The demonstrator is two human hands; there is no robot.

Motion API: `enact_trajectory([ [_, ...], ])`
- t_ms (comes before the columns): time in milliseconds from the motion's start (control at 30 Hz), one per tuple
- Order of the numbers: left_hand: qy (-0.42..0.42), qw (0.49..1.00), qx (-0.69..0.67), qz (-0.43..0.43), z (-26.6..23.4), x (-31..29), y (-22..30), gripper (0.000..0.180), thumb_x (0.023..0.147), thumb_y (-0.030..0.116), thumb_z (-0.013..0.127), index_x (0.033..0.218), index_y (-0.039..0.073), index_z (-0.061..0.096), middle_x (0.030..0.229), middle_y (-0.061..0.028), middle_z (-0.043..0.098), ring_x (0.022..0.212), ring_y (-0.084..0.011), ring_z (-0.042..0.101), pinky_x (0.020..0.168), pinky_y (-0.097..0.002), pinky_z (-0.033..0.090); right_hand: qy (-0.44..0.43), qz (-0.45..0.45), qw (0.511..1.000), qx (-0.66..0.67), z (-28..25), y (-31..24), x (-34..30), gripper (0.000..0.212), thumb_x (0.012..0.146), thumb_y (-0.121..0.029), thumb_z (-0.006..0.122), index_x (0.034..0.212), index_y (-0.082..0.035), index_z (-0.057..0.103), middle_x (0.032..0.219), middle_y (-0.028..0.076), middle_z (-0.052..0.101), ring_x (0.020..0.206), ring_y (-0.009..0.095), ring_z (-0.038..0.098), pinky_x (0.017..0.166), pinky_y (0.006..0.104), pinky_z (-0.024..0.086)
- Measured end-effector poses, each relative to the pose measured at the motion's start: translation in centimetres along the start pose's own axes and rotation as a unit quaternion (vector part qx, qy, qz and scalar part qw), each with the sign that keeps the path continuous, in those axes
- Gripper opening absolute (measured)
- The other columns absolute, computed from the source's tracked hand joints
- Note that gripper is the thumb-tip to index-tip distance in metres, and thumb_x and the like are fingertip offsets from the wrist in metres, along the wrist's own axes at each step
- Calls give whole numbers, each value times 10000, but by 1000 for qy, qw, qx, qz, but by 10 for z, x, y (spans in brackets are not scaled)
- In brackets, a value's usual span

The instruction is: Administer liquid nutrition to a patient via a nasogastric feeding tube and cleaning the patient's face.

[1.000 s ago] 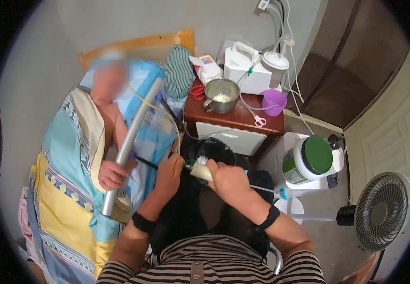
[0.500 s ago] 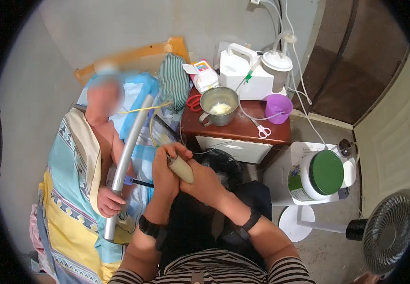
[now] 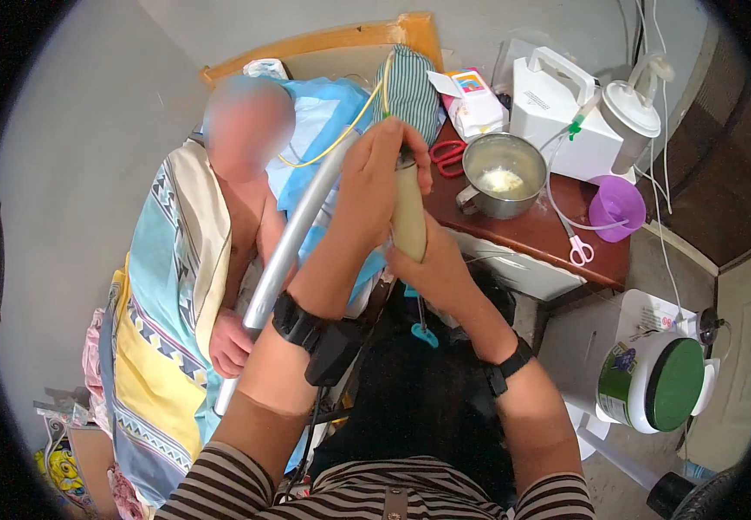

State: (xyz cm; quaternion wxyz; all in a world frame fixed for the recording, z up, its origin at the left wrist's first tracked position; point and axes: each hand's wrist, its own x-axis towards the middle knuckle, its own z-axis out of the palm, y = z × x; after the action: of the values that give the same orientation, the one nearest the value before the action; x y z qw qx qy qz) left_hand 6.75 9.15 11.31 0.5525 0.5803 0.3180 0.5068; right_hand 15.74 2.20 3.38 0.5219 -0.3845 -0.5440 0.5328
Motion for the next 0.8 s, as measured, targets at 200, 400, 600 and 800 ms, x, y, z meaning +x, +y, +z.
enact_trajectory([
  [200,9,998,13,-59,-12,15,-39,378,1009,339,401,826,48,558,683,-40,554,559,-119,555,526,-256,485,58,64,995,43,11,37,10,224,876,-128,611,1052,-26,517,804,32,576,660,113,574,558,255,465],
  [400,29,996,2,-85,-20,30,-53,381,1001,355,407,821,56,560,685,-35,554,556,-119,556,517,-264,485,59,67,993,74,12,40,23,252,891,-222,634,1026,-40,524,786,28,568,633,107,541,553,252,431],
  [600,30,992,-20,-122,-29,39,-53,371,999,352,415,814,61,554,689,-40,554,554,-127,553,516,-274,489,75,76,991,81,20,41,31,284,894,-258,646,1026,-35,530,742,21,559,607,110,534,558,254,416],
  [800,32,992,-45,-115,-33,35,-54,365,1003,351,422,808,67,543,683,-44,552,551,-133,555,504,-274,487,87,90,991,44,24,36,30,242,901,-205,628,1033,-22,541,794,24,581,620,101,544,563,240,422],
])
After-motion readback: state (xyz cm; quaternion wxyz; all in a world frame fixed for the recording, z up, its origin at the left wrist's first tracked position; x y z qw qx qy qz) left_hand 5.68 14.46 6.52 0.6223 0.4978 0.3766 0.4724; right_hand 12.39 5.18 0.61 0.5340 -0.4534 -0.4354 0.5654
